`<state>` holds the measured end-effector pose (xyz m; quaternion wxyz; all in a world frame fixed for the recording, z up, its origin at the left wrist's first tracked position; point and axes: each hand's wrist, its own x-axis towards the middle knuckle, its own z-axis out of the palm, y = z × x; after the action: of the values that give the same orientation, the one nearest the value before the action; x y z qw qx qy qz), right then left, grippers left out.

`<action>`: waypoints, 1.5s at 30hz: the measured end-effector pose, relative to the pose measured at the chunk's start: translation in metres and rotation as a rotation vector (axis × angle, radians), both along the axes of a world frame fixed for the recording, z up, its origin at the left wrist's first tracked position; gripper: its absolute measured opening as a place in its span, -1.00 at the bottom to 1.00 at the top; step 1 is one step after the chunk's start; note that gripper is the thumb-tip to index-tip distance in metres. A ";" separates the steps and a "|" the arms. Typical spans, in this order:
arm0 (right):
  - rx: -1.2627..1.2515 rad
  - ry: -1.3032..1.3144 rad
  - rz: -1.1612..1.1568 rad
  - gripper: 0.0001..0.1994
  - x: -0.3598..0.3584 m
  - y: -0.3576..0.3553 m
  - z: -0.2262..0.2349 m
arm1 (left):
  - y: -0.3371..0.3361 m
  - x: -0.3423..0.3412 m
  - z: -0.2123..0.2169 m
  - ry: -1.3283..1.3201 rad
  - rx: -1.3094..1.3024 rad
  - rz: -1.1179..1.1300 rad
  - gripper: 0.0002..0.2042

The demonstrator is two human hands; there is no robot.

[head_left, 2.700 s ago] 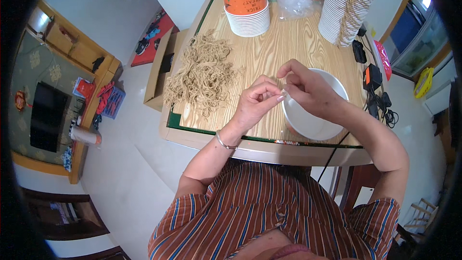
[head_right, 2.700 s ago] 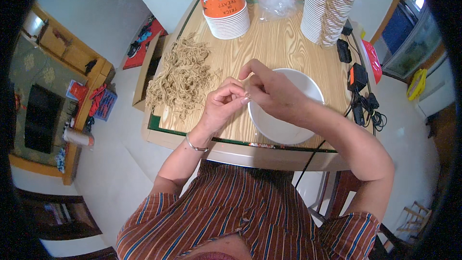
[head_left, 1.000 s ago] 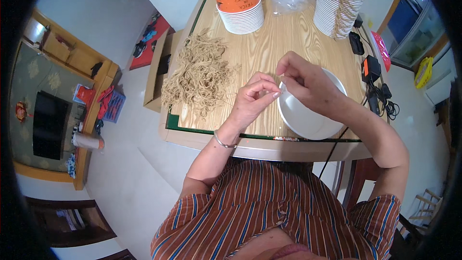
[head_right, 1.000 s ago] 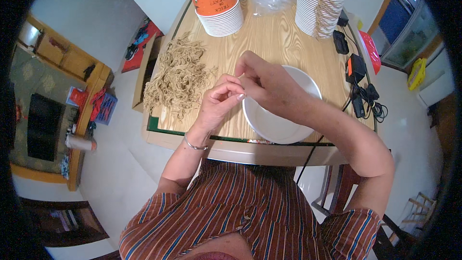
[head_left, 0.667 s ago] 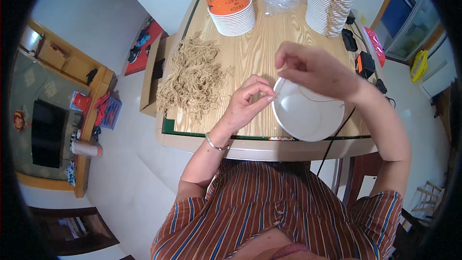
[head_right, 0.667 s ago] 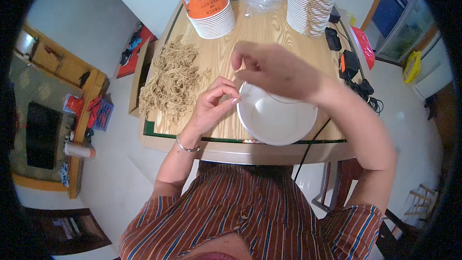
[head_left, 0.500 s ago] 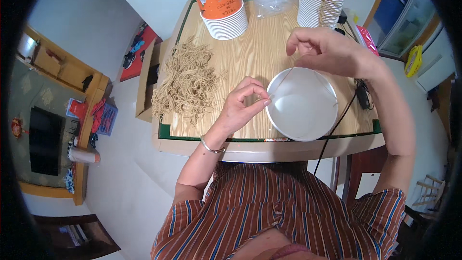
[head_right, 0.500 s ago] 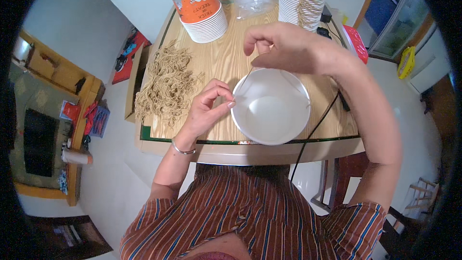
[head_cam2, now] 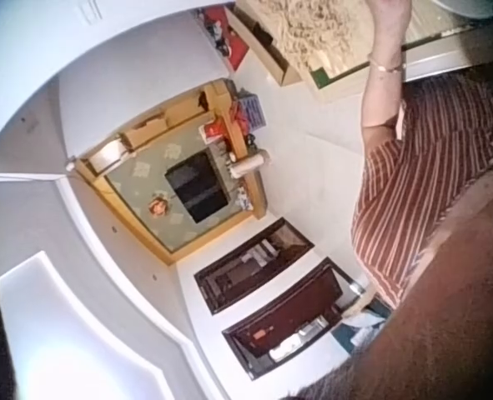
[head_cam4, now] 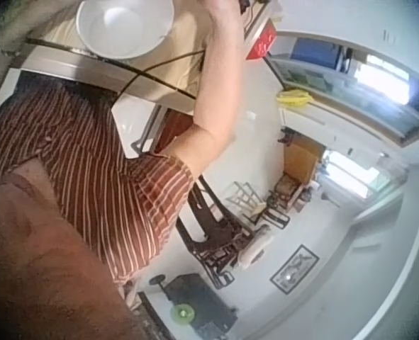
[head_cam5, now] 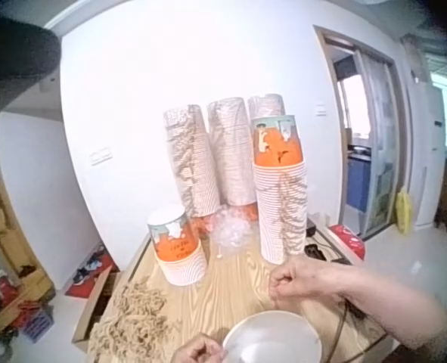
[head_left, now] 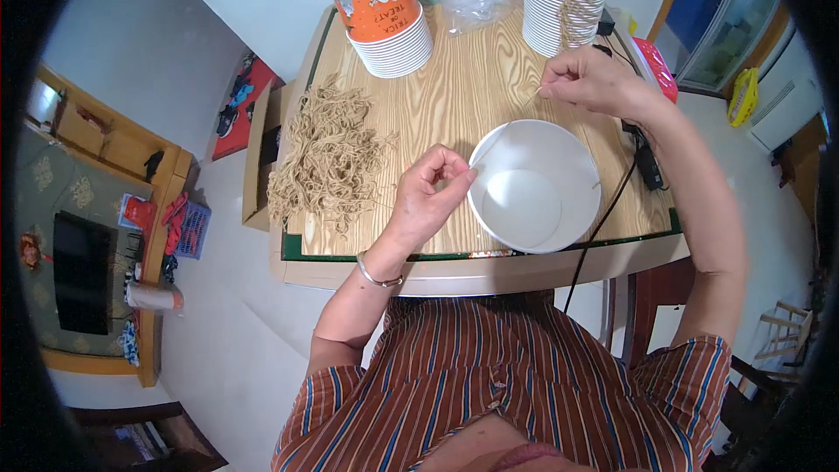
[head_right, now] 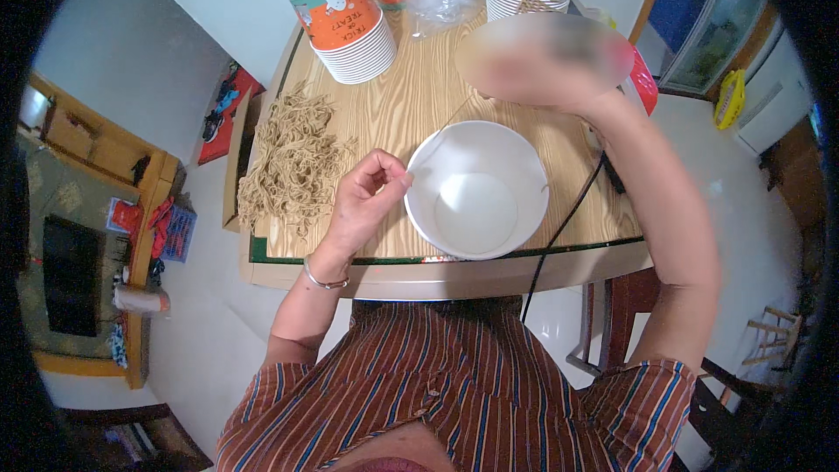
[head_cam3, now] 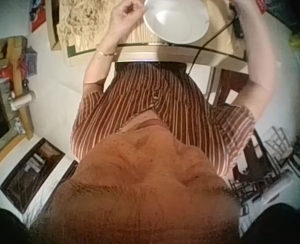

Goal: Threading handles and filling paper buckets with shredded material.

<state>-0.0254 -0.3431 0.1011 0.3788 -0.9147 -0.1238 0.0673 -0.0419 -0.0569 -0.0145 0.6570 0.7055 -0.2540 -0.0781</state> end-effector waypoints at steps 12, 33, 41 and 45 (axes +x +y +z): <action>0.163 0.500 -0.176 -0.81 0.011 -0.017 -0.093 | -0.012 -0.004 0.013 0.330 -0.096 0.070 -0.94; 0.114 0.633 -0.147 -0.79 -0.091 -0.028 -0.017 | 0.001 0.005 0.027 0.288 0.156 -0.145 -0.88; 0.204 0.492 -0.273 -0.79 -0.105 -0.020 -0.009 | -0.010 0.003 0.048 0.262 0.203 -0.152 -0.87; 0.146 0.253 -0.341 -0.85 -0.105 -0.022 0.029 | -0.027 0.017 0.084 0.089 0.186 -0.091 -0.88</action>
<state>-0.1302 -0.3649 0.1297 0.4623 -0.8769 0.0769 0.1074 -0.0246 -0.0836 0.0692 0.5950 0.7470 -0.2482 -0.1624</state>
